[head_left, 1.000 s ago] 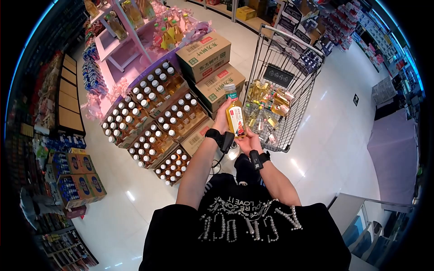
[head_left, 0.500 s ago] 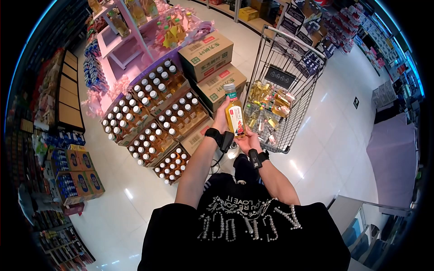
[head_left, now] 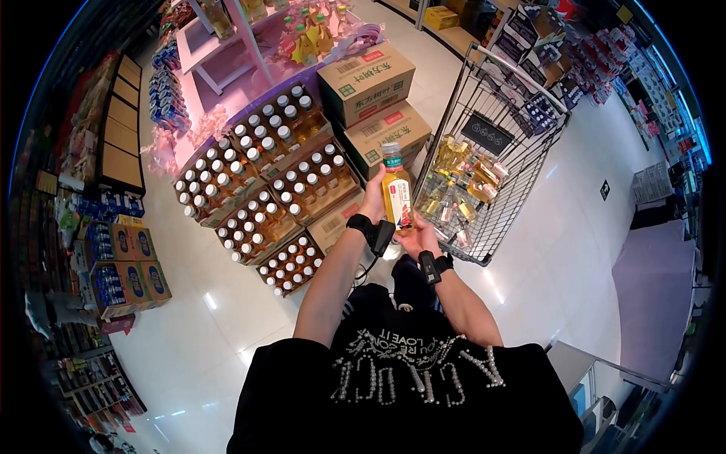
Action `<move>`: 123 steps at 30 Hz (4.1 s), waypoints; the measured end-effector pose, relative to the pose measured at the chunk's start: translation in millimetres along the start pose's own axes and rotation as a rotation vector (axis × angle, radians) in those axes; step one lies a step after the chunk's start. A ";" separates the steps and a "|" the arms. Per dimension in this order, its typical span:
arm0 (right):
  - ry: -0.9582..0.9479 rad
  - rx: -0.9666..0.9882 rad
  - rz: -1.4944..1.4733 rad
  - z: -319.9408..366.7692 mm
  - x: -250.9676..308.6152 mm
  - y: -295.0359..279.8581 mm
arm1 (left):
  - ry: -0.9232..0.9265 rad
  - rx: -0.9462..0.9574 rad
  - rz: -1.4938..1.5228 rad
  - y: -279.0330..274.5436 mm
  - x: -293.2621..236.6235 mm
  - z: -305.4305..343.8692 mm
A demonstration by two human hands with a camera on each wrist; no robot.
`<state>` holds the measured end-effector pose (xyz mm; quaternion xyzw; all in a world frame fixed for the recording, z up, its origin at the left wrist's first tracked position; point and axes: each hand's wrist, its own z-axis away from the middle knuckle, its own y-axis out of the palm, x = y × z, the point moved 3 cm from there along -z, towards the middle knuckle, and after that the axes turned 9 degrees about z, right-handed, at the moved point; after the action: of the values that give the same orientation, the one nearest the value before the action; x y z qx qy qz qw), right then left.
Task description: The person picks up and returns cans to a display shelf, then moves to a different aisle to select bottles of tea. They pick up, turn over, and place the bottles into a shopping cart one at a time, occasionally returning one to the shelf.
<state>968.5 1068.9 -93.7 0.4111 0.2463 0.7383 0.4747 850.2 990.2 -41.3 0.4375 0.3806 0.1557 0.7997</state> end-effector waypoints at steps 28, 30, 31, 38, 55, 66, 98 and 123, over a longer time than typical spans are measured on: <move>-0.413 0.610 1.353 -401.3 -40.0 214.4 | 0.415 -0.493 -0.491 -164.3 -219.1 -132.1; -0.396 0.627 1.418 -401.6 -43.4 220.9 | 0.469 -0.538 -0.506 -198.2 -212.5 -138.6; -0.438 0.631 1.454 -401.4 -46.2 222.0 | 0.447 -0.555 -0.535 -203.7 -210.3 -137.3; -0.439 0.645 1.570 -393.9 -45.0 212.9 | 0.379 -0.612 -0.479 -222.8 -193.0 -137.3; -0.565 0.453 1.801 -424.0 -67.3 170.4 | 0.342 -0.632 -0.457 -246.7 -170.9 -148.2; -0.065 0.370 0.928 -332.9 4.4 84.9 | 0.175 -0.602 -0.235 -239.8 -52.5 -131.9; -0.310 -0.686 2.015 -340.9 254.7 -369.2 | -0.569 -0.503 -0.211 -133.6 318.7 -291.6; -0.043 -0.539 2.296 -303.4 242.5 -363.8 | -0.545 -0.570 -0.266 -140.5 301.4 -258.4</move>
<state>843.4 1451.7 -441.5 0.2905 -0.4400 0.7538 -0.3922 845.3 1235.9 -383.3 0.1709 0.1501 0.0286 0.9734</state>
